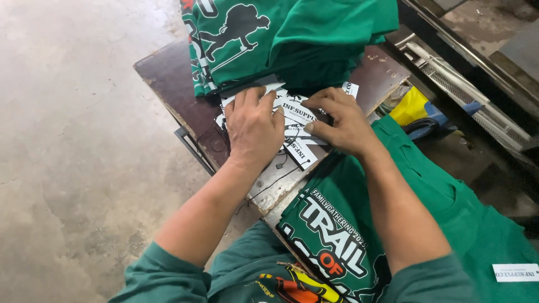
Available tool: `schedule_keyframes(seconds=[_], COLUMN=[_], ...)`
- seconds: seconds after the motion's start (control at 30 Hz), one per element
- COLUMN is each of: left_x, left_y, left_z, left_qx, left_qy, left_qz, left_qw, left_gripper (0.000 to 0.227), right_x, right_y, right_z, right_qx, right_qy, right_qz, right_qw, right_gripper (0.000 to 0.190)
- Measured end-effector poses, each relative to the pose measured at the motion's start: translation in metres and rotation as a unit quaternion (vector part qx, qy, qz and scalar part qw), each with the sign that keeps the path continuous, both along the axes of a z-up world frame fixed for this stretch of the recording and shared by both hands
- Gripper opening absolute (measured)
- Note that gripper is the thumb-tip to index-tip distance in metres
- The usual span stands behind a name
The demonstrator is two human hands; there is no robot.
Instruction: The person attaches white tags to a stack of green t-shirts. They pick up a tag, thread it through the neck of a shirt, and then move the shirt to a separate pile. This process is repeated for multiple shirts.
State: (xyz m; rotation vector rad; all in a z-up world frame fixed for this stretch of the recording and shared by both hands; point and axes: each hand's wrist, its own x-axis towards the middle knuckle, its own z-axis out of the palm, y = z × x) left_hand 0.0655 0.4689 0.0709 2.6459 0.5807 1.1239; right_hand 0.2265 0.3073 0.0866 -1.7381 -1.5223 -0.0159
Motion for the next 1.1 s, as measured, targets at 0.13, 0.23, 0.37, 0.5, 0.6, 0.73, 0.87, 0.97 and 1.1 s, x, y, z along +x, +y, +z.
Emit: schedule_keyframes(seconds=[0.13, 0.23, 0.37, 0.5, 0.6, 0.73, 0.87, 0.97, 1.1], left_x=[-0.003, -0.004, -0.004, -0.001, -0.002, -0.005, -0.002, 0.001, -0.004], left_y=[0.002, 0.003, 0.003, 0.006, 0.006, 0.001, -0.004, -0.006, -0.011], left_z=[0.006, 0.008, 0.007, -0.001, 0.001, 0.013, 0.013, 0.011, 0.023], left_qx=[-0.003, -0.027, -0.040, -0.034, -0.046, -0.042, 0.010, 0.028, 0.041], left_qy=[-0.030, -0.055, -0.049, -0.056, -0.066, -0.091, -0.075, -0.069, -0.072], left_qz=[-0.011, -0.014, -0.022, -0.024, -0.029, -0.049, -0.079, -0.097, -0.133], left_qw=[0.999, 0.998, 0.998, 0.998, 0.996, 0.994, 0.994, 0.992, 0.988], left_gripper=[0.030, 0.034, 0.032, 0.031, 0.033, 0.034, 0.045, 0.051, 0.068], right_x=[-0.006, -0.007, -0.007, -0.008, 0.008, 0.009, 0.011, 0.009, 0.003], right_y=[0.001, 0.000, 0.000, 0.001, -0.002, -0.006, -0.009, -0.008, -0.010], right_z=[0.007, 0.008, 0.007, 0.004, -0.005, -0.011, -0.010, -0.005, 0.009], right_qx=[0.013, 0.045, 0.071, 0.101, 0.103, 0.122, 0.119, 0.116, 0.105], right_qy=[-0.043, -0.030, 0.057, 0.099, 0.142, 0.295, 0.318, 0.297, 0.306], right_qz=[-0.005, -0.024, -0.021, -0.029, -0.020, -0.021, 0.001, 0.024, 0.030], right_qw=[0.999, 0.998, 0.996, 0.990, 0.984, 0.947, 0.941, 0.947, 0.946], right_gripper=[0.038, 0.026, 0.027, 0.019, 0.014, 0.014, 0.016, 0.018, 0.019])
